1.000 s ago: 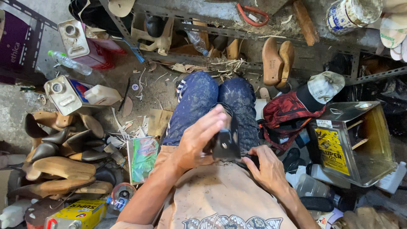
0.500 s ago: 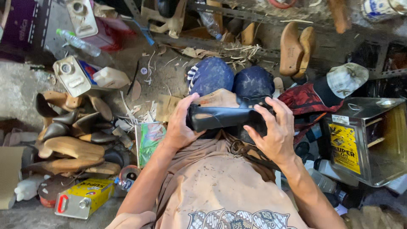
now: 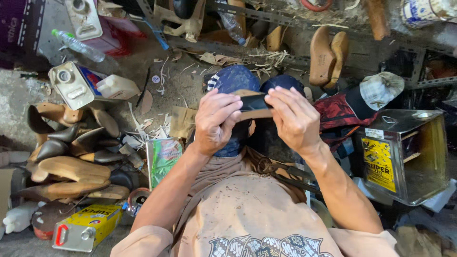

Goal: The person repairs a black shoe by hammering the sole and heel area while seated. They use a hammer and a shoe last to shape and secure the shoe components, occasionally picking up and placing down the shoe and tools.

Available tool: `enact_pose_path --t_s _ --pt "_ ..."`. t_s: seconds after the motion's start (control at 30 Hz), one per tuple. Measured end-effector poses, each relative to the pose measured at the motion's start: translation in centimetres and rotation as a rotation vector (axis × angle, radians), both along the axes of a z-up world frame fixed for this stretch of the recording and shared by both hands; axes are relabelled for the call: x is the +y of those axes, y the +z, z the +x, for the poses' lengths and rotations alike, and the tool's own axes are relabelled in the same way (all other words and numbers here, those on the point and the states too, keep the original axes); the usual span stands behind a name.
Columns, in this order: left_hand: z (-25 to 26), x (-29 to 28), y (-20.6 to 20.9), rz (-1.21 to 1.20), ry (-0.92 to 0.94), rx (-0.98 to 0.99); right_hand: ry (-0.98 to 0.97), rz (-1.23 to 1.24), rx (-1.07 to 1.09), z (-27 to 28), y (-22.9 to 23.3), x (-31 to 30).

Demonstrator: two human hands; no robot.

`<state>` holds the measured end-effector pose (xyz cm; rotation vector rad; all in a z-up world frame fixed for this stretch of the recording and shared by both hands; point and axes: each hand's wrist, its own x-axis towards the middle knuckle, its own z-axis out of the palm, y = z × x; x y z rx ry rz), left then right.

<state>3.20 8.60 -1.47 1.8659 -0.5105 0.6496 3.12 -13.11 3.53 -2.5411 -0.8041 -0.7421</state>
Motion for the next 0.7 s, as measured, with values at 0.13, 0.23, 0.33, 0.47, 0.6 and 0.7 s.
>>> enact_pose_path --t_s 0.13,0.23,0.33,0.47,0.6,0.7 --pt "0.7 -0.6 -0.8 -0.003 0.033 -0.080 -0.027 0.056 0.042 -0.3 1.7 -0.2" --pt "0.3 0.3 -1.4 0.115 0.019 -0.064 -0.104 0.060 0.150 -4.0 1.5 -3.0" --pt "0.0 0.4 0.5 0.327 -0.049 0.031 -0.224 0.012 0.386 -11.0 -1.7 -6.9" --pt "1.9 -2.1 3.9 0.723 -0.179 -0.016 -0.392 -0.018 0.711 -18.2 -4.6 -6.5" --pt "4.8 -5.2 -0.3 0.725 -0.138 -0.305 -0.508 0.033 0.779 -18.2 -2.4 -5.1" --pt "4.7 -5.3 -0.2 0.752 -0.142 -0.310 -0.542 0.352 1.014 -17.4 -0.4 -4.5"
